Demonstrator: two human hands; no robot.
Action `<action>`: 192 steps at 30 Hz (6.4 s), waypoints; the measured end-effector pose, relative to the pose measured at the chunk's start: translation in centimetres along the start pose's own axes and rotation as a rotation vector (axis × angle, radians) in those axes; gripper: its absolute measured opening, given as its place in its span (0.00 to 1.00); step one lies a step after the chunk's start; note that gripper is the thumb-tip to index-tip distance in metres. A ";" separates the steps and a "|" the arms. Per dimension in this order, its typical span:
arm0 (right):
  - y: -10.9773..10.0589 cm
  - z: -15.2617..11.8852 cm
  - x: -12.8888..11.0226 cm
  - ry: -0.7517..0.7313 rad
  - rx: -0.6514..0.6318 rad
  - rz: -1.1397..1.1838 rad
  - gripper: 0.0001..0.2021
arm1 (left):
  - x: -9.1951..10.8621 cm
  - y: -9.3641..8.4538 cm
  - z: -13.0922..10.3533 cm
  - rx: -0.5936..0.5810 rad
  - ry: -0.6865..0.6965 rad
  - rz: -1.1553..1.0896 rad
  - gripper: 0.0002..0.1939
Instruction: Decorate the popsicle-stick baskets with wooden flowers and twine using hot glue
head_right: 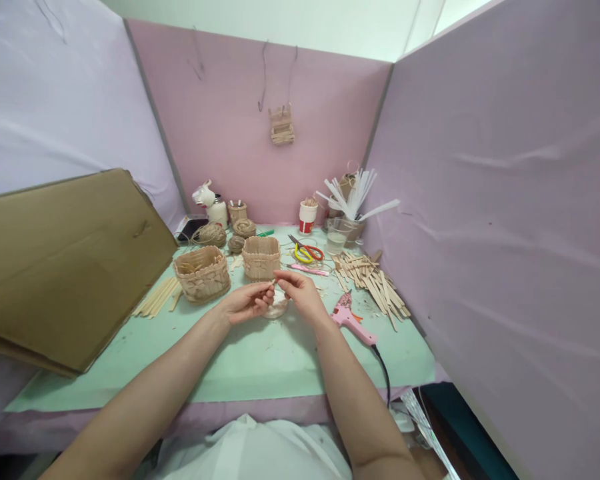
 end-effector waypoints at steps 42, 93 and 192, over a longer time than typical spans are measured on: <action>-0.2 -0.2 -0.2 -0.006 0.032 -0.188 0.14 | -0.4 -0.5 0.7 0.155 0.170 0.248 0.10; -8.9 -10.4 -5.1 -0.005 0.172 -0.734 0.17 | 1.0 -1.4 0.0 0.566 0.500 0.504 0.18; 1.2 -3.2 -4.8 -0.290 0.067 -0.616 0.12 | -0.9 0.9 -0.3 -0.082 0.104 0.167 0.08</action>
Point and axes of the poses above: each hand's wrist, its own z-axis towards the middle knuckle, its own y-axis out of the palm, x = y × z, the point moved 4 cm from there along z, towards the middle knuckle, and after that the axes turned 11 degrees about z, right-handed, at the moved point
